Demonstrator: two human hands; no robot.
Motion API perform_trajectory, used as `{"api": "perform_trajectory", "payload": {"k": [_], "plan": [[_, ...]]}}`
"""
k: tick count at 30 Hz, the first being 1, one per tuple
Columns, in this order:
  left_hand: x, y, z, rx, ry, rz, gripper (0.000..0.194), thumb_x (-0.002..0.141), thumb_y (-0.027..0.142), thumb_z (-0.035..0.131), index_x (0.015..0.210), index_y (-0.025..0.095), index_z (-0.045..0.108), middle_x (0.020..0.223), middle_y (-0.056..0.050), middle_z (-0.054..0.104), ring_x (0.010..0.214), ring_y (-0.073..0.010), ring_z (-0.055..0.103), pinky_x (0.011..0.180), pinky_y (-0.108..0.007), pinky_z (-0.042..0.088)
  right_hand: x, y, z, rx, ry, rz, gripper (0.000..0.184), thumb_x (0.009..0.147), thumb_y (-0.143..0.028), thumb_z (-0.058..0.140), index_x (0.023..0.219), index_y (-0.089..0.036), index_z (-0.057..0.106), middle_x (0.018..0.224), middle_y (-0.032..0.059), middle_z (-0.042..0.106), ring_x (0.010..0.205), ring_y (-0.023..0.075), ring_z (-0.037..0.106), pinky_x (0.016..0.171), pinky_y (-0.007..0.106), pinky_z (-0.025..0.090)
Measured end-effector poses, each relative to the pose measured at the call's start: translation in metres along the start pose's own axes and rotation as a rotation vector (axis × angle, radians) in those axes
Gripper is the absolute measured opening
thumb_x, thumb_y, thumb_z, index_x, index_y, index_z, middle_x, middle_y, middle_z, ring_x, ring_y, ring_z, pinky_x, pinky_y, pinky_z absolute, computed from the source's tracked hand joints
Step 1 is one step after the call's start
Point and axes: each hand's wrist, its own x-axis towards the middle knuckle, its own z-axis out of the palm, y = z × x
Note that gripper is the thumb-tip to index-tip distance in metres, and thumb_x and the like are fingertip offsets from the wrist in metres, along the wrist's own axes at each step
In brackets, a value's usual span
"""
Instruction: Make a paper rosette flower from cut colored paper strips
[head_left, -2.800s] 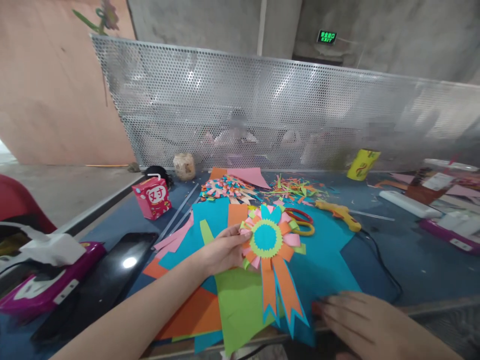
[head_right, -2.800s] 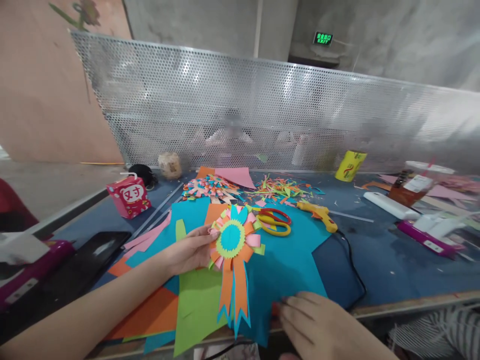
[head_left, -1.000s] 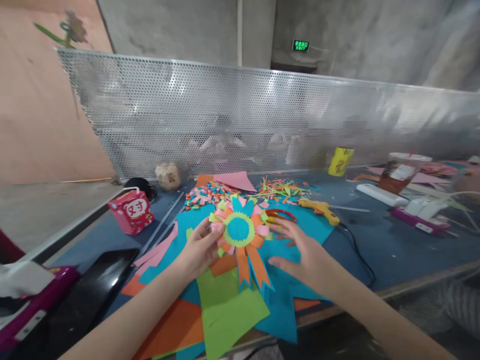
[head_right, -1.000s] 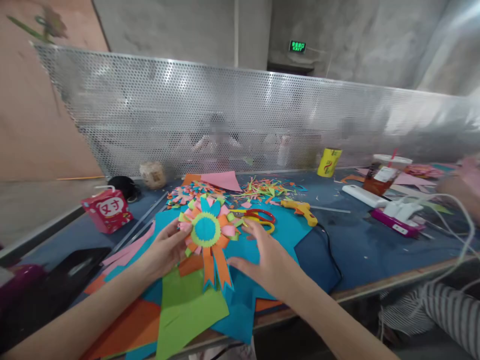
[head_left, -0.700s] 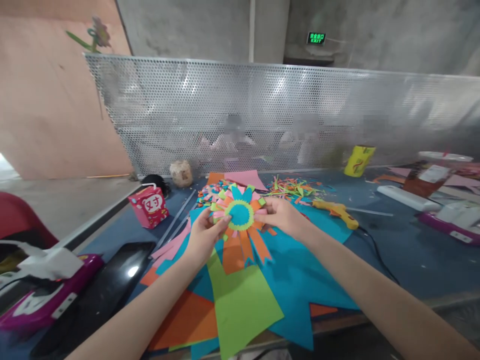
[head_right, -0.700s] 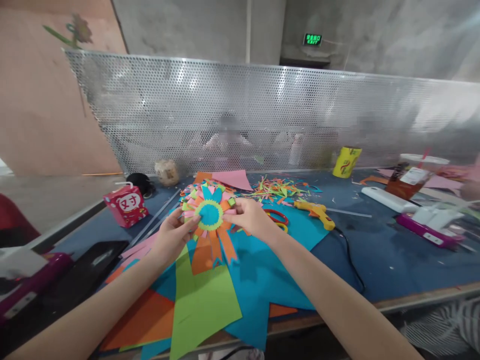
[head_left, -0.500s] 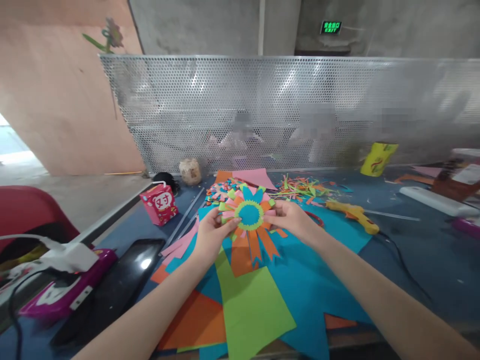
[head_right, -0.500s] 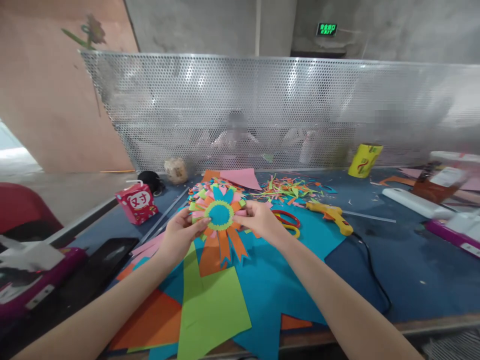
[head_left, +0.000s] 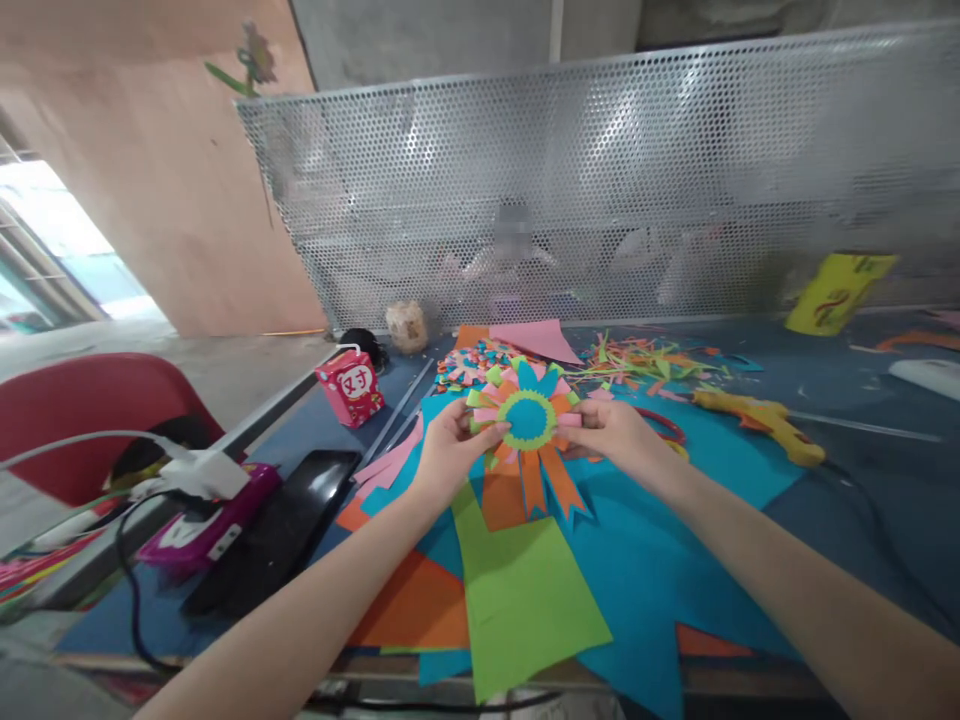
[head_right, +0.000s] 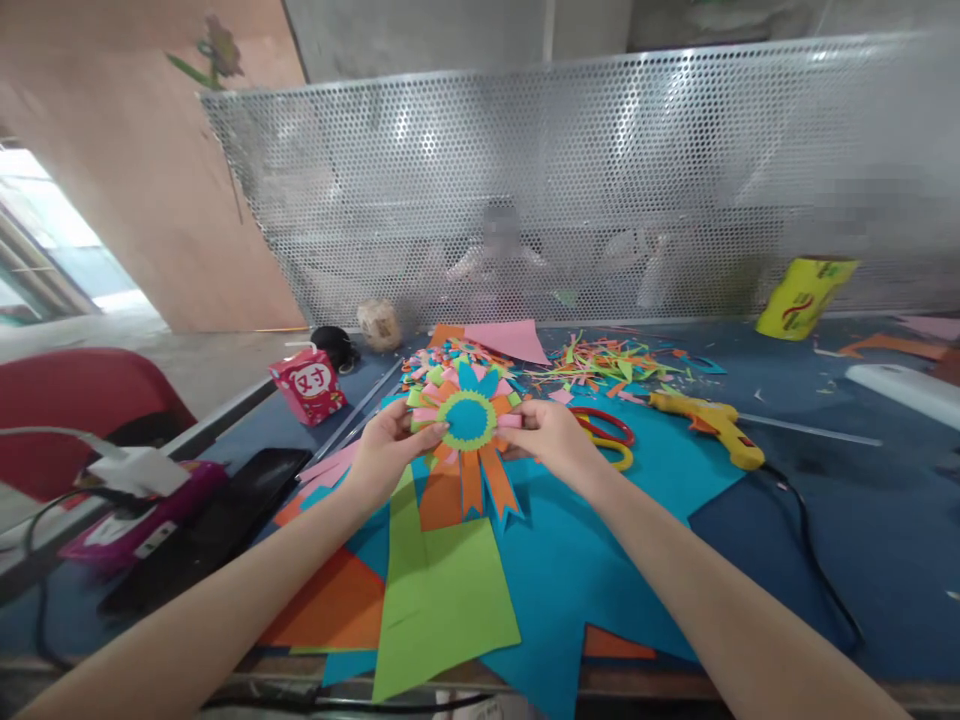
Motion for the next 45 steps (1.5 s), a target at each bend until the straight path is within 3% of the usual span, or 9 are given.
{"api": "perform_trajectory", "payload": {"k": [6,10,14,17,25,34,40,42,45], "plan": [[0.001,0.058,-0.023,-0.035,0.173,0.341,0.022,0.072,0.024,0.060,0.092,0.015,0.057,0.091,-0.005,0.066,0.085,-0.0177,0.062,0.075,-0.032,0.051,-0.004,-0.002,0.003,0.089,0.072,-0.172,0.024,0.056,-0.032,0.071,0.065,-0.016,0.056,0.063,-0.0013,0.064,0.055,0.0127,0.061,0.055,0.026,0.053],[-0.014,0.094,-0.056,0.146,0.440,0.599,0.028,0.061,0.014,0.070,0.087,0.018,0.061,0.081,0.001,0.066,0.077,-0.0123,0.062,0.071,-0.025,0.052,-0.004,0.003,0.007,0.122,0.026,-0.207,0.027,0.054,-0.035,0.071,0.067,-0.016,0.058,0.065,0.0002,0.065,0.060,0.0145,0.061,0.057,0.028,0.054],[-0.050,0.093,-0.081,0.411,0.586,0.469,0.027,0.058,0.016,0.072,0.084,0.017,0.063,0.071,0.004,0.066,0.062,-0.0066,0.060,0.060,-0.014,0.050,-0.005,0.005,0.008,0.104,0.011,-0.204,0.027,0.057,-0.037,0.069,0.071,-0.016,0.059,0.067,0.0008,0.065,0.059,0.0156,0.061,0.057,0.031,0.054],[-0.075,0.080,-0.088,0.540,0.530,0.297,0.022,0.058,0.022,0.072,0.078,0.018,0.063,0.071,0.002,0.067,0.064,-0.0087,0.061,0.062,-0.014,0.050,-0.007,0.004,0.008,0.121,-0.006,-0.202,0.028,0.058,-0.037,0.068,0.075,-0.017,0.061,0.071,0.0008,0.066,0.064,0.0171,0.063,0.060,0.032,0.055],[-0.100,0.060,-0.092,0.510,0.446,0.150,0.025,0.052,0.029,0.075,0.071,0.019,0.064,0.074,-0.003,0.067,0.072,-0.0161,0.063,0.068,-0.021,0.052,-0.005,0.006,0.006,0.152,-0.043,-0.199,0.029,0.058,-0.039,0.069,0.075,-0.016,0.062,0.071,0.0012,0.066,0.069,0.0184,0.063,0.065,0.033,0.055],[-0.115,0.037,-0.096,0.566,0.536,0.144,0.017,0.055,0.025,0.073,0.069,0.019,0.065,0.072,-0.003,0.068,0.070,-0.0178,0.063,0.070,-0.025,0.052,0.002,0.011,0.007,0.335,0.060,-0.119,0.034,0.047,-0.036,0.075,0.072,-0.016,0.063,0.071,0.0013,0.067,0.064,0.0177,0.063,0.065,0.034,0.054],[-0.124,0.026,-0.092,0.769,0.526,0.224,0.011,0.064,0.025,0.067,0.074,0.023,0.066,0.077,-0.002,0.068,0.072,-0.0167,0.062,0.069,-0.022,0.049,0.006,0.014,0.005,0.470,0.004,-0.086,0.027,0.049,-0.029,0.075,0.071,-0.017,0.065,0.070,-0.0004,0.067,0.064,0.0148,0.062,0.067,0.032,0.053],[-0.128,0.025,-0.094,0.866,0.422,0.309,0.008,0.065,0.023,0.065,0.073,0.024,0.066,0.075,-0.002,0.068,0.072,-0.0171,0.061,0.069,-0.022,0.048,0.007,0.015,0.003,0.486,-0.016,-0.083,0.025,0.051,-0.027,0.074,0.072,-0.018,0.066,0.070,-0.0016,0.066,0.063,0.0130,0.062,0.066,0.030,0.053],[-0.133,0.025,-0.097,1.024,0.055,0.371,0.022,0.059,0.021,0.071,0.080,0.027,0.068,0.080,-0.004,0.068,0.077,-0.0203,0.062,0.073,-0.024,0.048,0.007,0.014,0.002,0.505,-0.022,-0.062,0.023,0.051,-0.025,0.074,0.072,-0.018,0.066,0.071,-0.0024,0.066,0.064,0.0121,0.062,0.065,0.028,0.053]]}}
